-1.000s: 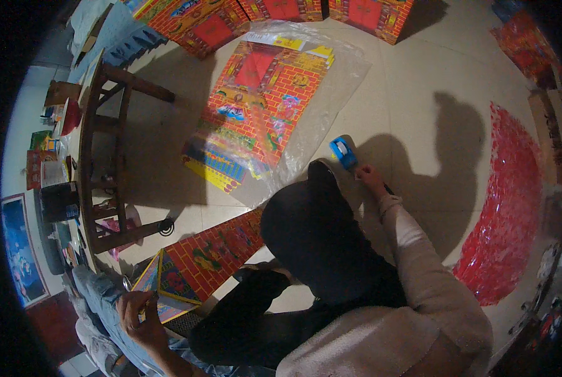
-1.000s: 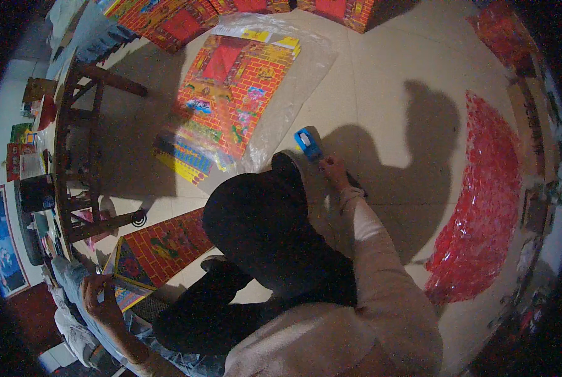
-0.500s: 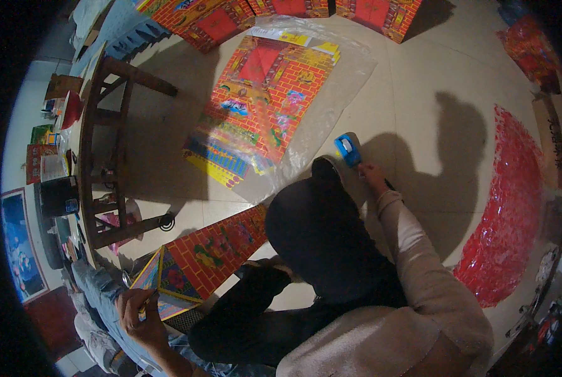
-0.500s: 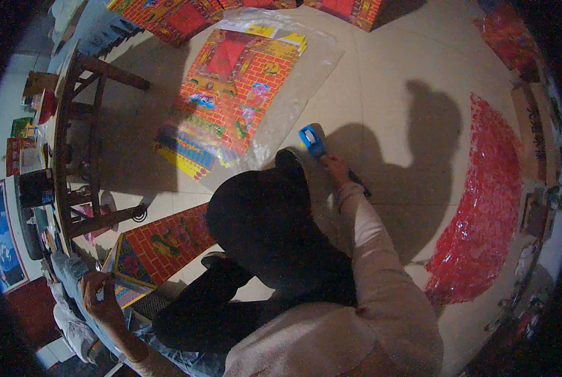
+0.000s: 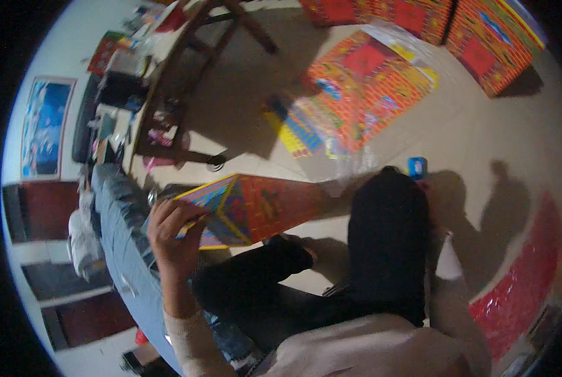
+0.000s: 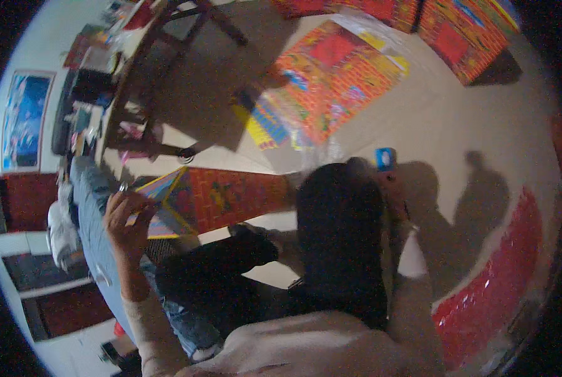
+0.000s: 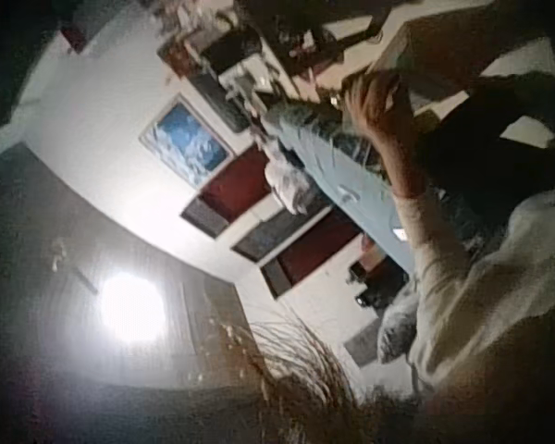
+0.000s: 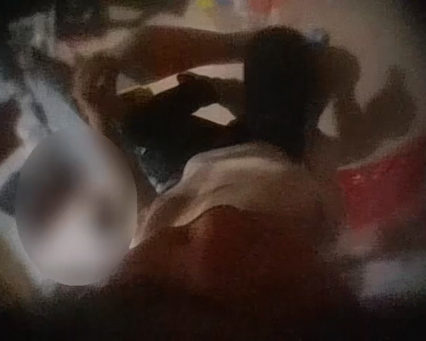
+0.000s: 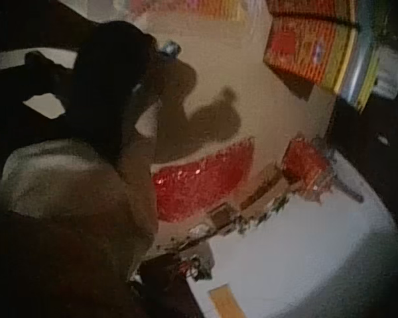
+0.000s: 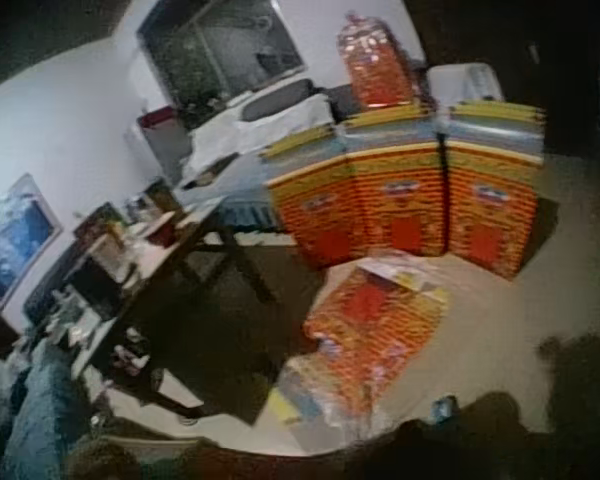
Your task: The person sits on the floor and assembles colorful printed paper boxes by folding edges and securing them with tape. They handle multiple flat sheets, fold them into box shapes, and stack the finished boxes nearby.
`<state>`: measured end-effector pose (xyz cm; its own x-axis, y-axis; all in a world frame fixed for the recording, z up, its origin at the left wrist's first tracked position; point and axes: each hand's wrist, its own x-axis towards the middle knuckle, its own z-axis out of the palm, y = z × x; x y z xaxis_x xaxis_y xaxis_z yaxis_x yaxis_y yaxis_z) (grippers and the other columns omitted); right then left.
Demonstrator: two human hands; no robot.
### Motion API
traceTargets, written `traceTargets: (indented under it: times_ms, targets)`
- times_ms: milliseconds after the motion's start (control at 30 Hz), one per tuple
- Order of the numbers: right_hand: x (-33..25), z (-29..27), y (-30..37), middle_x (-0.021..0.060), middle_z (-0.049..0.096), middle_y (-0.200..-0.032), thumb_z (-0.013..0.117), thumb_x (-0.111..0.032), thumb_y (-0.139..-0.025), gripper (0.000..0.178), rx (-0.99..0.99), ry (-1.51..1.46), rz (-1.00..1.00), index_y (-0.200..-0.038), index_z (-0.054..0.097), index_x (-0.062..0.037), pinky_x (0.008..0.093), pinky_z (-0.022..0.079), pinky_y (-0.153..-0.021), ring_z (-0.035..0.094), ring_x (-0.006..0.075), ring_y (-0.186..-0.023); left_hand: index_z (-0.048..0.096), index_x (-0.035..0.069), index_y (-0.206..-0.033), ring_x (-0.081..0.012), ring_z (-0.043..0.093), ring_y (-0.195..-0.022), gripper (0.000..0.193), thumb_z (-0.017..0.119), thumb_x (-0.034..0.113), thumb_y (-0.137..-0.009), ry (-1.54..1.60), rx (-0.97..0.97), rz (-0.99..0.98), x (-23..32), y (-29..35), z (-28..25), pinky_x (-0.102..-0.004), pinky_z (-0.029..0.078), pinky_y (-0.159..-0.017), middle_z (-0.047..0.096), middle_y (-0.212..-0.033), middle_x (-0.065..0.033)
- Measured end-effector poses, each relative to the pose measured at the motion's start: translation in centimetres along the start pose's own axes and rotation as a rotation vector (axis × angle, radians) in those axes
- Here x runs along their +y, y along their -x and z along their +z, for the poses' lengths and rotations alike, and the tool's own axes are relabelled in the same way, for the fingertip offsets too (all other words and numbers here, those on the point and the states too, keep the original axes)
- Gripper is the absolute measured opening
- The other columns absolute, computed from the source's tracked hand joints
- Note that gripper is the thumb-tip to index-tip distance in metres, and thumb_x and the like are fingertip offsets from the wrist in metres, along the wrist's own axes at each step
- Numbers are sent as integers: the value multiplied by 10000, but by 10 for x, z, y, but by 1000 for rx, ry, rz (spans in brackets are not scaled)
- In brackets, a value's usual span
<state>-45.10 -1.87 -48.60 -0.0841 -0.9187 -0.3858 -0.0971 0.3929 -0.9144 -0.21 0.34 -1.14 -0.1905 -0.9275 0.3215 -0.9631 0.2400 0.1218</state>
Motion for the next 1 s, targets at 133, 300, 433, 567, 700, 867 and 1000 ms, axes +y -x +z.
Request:
traceTargets:
  times_ms: [133,300,433,567,700,867,1000]
  targets:
    - [-157,-35,-14,-10,633,-878,666,-194,-982,160,104,23,-375,-996,668,-35,263,475,-759,580,99,-826,716,94,-803,-228,648,-760,231,835,36,-614,39,0,84,7,-24,2,-362,468,-715,681,-803,-28]
    - [-363,31,83,-24,612,-866,689,-114,-954,100,-76,54,-592,-967,666,-17,236,460,-721,557,63,-816,705,82,-818,-243,656,-771,205,824,67,-653,97,18,156,0,-22,0,-365,468,-718,687,-819,-48]
    - [-412,116,145,103,633,-839,709,-91,-911,89,-475,149,-799,-933,657,-23,328,496,-669,631,211,-740,696,75,-825,-268,653,-778,171,790,68,-683,112,-7,167,-8,-16,-4,-381,480,-725,670,-814,-63]
    - [-413,162,160,81,611,-787,737,-82,-893,103,-507,245,-954,-929,667,-16,293,455,-604,558,152,-643,702,77,-840,-269,656,-785,161,787,87,-704,111,30,244,-5,-21,1,-389,487,-724,676,-825,-56]
    - [-420,176,170,132,652,-867,705,-163,-909,147,-528,384,-870,-933,621,-45,412,514,-682,662,329,-799,702,80,-874,-274,660,-807,179,779,97,-713,115,15,271,-11,-14,-1,-394,488,-739,682,-843,-64]
    - [-414,193,175,137,655,-878,687,-125,-885,122,-488,411,-893,-934,615,-40,429,519,-685,660,351,-808,699,84,-874,-271,658,-814,183,774,108,-709,136,34,289,-13,-7,0,-393,483,-737,672,-847,-65]
    - [-417,199,183,135,661,-883,679,-107,-855,123,-411,503,-910,-931,607,-42,445,523,-689,663,354,-816,697,87,-861,-261,641,-799,172,769,126,-710,144,54,291,-14,-5,3,-387,467,-717,650,-817,-55]
